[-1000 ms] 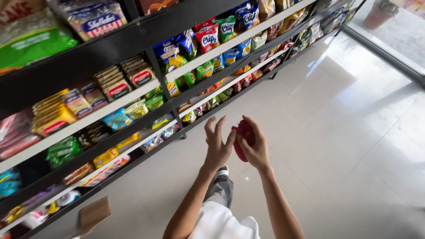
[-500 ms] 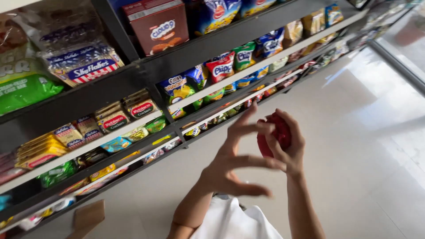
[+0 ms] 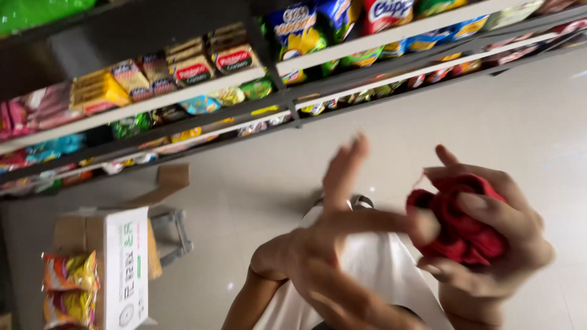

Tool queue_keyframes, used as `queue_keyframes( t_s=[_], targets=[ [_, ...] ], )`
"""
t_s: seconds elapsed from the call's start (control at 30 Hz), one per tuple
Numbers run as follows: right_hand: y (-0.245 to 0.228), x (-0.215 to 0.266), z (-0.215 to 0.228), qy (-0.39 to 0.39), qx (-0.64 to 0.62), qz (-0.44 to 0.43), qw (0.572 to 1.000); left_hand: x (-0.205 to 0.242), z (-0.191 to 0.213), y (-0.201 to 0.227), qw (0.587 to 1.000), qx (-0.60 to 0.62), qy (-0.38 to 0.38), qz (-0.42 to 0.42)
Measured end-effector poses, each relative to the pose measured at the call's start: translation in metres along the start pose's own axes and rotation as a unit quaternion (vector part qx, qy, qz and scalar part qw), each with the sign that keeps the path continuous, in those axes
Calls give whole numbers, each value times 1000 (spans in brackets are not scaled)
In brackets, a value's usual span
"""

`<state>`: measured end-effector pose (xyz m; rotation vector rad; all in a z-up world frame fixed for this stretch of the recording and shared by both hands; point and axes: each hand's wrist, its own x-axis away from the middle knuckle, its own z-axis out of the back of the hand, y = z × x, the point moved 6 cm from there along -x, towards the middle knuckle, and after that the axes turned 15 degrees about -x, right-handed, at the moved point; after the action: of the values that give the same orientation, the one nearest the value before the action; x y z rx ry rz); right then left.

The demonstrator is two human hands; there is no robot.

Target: Picking bags of chips from a store shelf, wiping the shelf area, and placing the bags into a cardboard box.

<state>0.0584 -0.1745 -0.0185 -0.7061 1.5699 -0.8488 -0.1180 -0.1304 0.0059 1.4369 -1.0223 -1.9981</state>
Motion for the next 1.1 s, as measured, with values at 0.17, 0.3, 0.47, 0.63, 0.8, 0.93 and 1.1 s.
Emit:
queue_keyframes(
  t_s=[0.17,0.3,0.47,0.63,0.8,0.93,1.1],
  targets=[
    [10,-11,43,-148,-9,-7,989,10,-9,17,990,-18,-8,142],
    [6,-18,43,-194,13,-32,980,-10,-47,37,960,-125,27,249],
    [10,-19,47,-217,7,-27,976,18,-33,11,981,-84,62,166],
    [15,-20,55,-240,-6,-23,971,24,-46,22,999,49,0,-5],
    [24,-8,70,-190,-5,-61,980,36,-60,24,967,-47,165,188],
    [17,-15,56,-161,-17,-27,986,21,-70,32,907,-131,250,314],
    [3,-7,43,3,-65,-67,996,9,-46,0,971,-25,220,87]
  ],
)
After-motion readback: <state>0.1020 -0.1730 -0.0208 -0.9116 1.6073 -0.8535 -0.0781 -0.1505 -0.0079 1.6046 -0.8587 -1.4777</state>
